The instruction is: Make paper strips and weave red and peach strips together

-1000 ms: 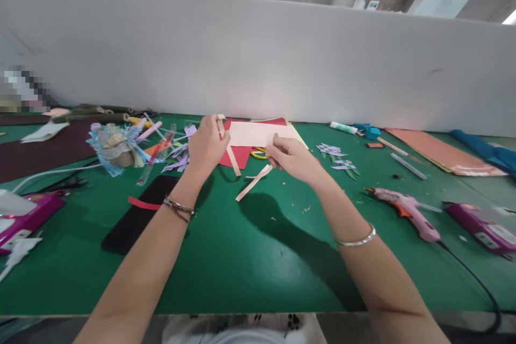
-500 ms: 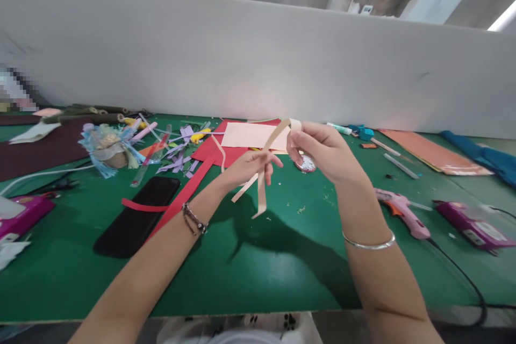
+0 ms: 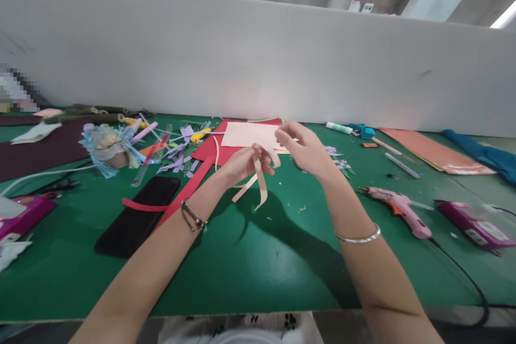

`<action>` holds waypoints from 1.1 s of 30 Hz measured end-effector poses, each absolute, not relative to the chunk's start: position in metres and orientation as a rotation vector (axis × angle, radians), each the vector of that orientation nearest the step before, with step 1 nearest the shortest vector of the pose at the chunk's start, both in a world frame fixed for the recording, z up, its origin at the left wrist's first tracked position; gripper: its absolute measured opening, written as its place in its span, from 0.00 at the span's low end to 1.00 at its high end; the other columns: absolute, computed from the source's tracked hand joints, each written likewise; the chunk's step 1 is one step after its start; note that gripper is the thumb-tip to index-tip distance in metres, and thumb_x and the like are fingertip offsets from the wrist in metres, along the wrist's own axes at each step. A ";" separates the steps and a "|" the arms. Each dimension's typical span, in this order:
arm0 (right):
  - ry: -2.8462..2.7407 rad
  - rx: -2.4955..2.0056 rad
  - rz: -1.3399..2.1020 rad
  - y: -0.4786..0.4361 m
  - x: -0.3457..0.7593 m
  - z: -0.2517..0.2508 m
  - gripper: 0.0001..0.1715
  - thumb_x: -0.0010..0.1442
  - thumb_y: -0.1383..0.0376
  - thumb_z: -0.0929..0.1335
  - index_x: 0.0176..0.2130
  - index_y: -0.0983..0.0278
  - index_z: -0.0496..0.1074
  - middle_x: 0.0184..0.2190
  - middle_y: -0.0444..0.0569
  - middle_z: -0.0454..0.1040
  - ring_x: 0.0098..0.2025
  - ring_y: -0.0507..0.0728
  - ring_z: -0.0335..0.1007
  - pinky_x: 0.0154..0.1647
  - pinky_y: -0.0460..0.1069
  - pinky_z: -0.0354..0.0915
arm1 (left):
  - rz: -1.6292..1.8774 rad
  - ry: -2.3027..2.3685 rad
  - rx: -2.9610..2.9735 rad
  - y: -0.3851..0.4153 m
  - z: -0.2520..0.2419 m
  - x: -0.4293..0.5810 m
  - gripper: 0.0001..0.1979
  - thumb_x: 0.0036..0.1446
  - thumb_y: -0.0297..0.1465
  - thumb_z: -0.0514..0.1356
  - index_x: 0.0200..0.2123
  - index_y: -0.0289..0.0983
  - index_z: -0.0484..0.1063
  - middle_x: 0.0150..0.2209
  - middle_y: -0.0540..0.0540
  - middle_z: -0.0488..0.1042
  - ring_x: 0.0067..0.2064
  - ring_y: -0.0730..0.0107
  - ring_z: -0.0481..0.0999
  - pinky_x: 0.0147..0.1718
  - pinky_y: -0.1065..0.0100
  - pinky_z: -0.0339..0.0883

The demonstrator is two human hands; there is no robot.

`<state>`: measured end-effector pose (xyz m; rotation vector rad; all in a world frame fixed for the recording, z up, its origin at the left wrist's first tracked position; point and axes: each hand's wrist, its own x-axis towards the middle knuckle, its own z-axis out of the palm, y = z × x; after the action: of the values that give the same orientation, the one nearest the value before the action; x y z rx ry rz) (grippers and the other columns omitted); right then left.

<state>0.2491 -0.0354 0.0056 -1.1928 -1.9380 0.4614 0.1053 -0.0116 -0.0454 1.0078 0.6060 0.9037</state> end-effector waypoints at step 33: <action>-1.981 -1.153 0.563 -0.040 0.268 0.012 0.07 0.51 0.64 0.65 0.29 0.67 0.69 0.16 0.37 0.55 0.18 0.45 0.46 0.19 0.44 0.46 | 0.543 0.609 1.555 -0.031 -0.026 0.095 0.11 0.54 0.36 0.51 0.29 0.35 0.66 0.19 0.53 0.65 0.23 0.77 0.66 0.26 0.73 0.58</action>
<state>0.2684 -0.0404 0.0124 -1.1525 -1.9809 0.5632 0.0954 -0.0313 -0.0258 1.5553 0.6090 0.5428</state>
